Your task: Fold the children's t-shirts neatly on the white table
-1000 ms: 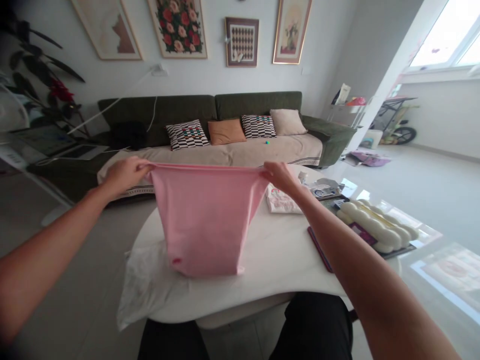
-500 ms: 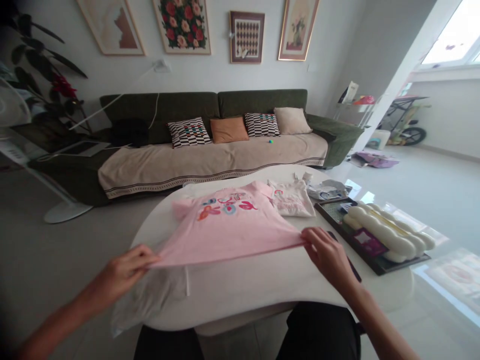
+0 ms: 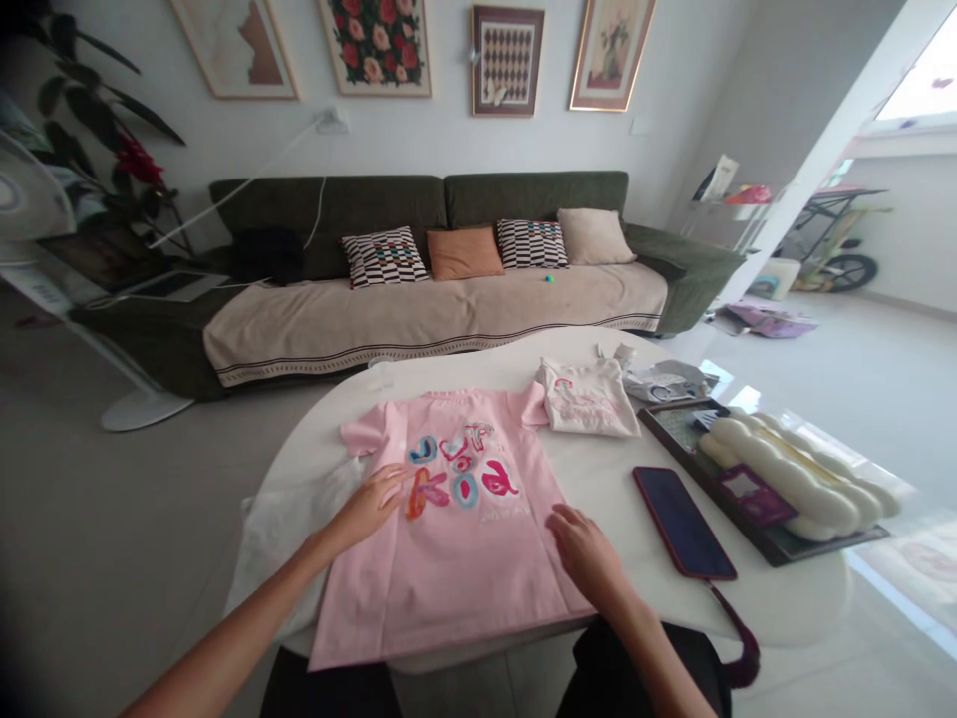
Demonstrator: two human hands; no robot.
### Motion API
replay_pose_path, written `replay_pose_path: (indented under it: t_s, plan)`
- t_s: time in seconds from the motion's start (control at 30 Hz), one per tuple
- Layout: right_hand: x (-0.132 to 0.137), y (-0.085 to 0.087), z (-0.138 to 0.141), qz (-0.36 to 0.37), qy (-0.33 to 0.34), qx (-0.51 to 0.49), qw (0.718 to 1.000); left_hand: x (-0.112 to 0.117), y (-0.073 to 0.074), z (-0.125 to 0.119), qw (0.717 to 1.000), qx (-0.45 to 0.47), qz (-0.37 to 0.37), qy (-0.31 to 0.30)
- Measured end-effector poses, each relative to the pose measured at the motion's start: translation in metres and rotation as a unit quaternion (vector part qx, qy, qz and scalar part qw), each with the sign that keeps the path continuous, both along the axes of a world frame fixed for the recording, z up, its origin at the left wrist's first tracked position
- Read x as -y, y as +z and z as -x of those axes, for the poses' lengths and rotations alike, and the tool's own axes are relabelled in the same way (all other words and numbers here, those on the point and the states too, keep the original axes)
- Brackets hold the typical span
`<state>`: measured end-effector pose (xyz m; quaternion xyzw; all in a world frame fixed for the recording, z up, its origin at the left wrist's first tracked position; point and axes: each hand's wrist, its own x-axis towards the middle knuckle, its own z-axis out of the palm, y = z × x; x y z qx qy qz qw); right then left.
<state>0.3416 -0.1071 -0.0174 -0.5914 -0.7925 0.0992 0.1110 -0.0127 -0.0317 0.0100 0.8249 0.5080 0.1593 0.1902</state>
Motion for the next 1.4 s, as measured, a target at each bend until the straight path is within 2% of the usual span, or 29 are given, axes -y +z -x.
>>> replay_pose_path:
  t_s: [0.07,0.13,0.2,0.27,0.33,0.4,0.53,0.63,0.73,0.83,0.9,1.03,1.17,1.3,1.4]
  plan:
    - [-0.021,-0.007,0.031,-0.032,-0.007,0.000,0.999,-0.024,-0.023,-0.021,0.997,-0.042,-0.031,0.060]
    - [-0.036,-0.019,0.053,-0.033,-0.029,0.019,0.999,-0.038,-0.046,-0.036,0.989,-0.092,-0.033,0.114]
    - [-0.043,-0.035,0.062,-0.013,-0.067,0.045,0.997,-0.041,-0.063,-0.042,0.980,-0.127,-0.034,0.150]
    - [-0.043,-0.051,0.059,-0.003,-0.102,0.065,0.993,-0.040,-0.073,-0.041,0.974,-0.141,-0.045,0.175]
    - [-0.038,-0.062,0.051,-0.009,-0.126,0.075,0.989,-0.039,-0.074,-0.036,0.970,-0.147,-0.051,0.189]
    - [-0.032,-0.066,0.045,-0.021,-0.139,0.079,0.987,-0.044,-0.069,-0.030,0.969,-0.152,-0.056,0.184]
    - [-0.043,-0.056,0.046,-0.043,-0.148,0.067,0.986,-0.072,-0.050,-0.026,0.971,-0.156,-0.055,0.171]
    - [-0.083,-0.040,0.058,-0.051,-0.086,0.016,0.995,-0.100,-0.044,-0.034,0.972,-0.153,-0.079,0.161]
    - [-0.137,-0.032,0.071,-0.070,-0.015,-0.009,0.997,-0.121,-0.053,-0.043,0.971,-0.147,-0.082,0.170]
    - [-0.180,-0.037,0.078,-0.056,-0.018,0.031,0.998,-0.132,-0.069,-0.044,0.965,-0.149,-0.042,0.213]
    - [-0.195,-0.044,0.077,-0.030,-0.034,0.058,0.997,-0.138,-0.077,-0.040,0.962,-0.152,-0.025,0.224]
    - [-0.204,-0.055,0.070,-0.012,-0.092,0.073,0.993,-0.153,-0.079,-0.029,0.961,-0.159,0.004,0.228]
    - [-0.204,-0.055,0.069,-0.040,-0.143,0.069,0.987,-0.170,-0.073,-0.027,0.958,-0.169,-0.004,0.230]
    - [-0.204,-0.054,0.071,-0.058,-0.145,0.075,0.985,-0.191,-0.068,-0.036,0.955,-0.177,-0.051,0.233]
    - [-0.204,-0.056,0.071,-0.064,-0.147,0.082,0.984,-0.205,-0.071,-0.050,0.961,-0.168,-0.071,0.206]
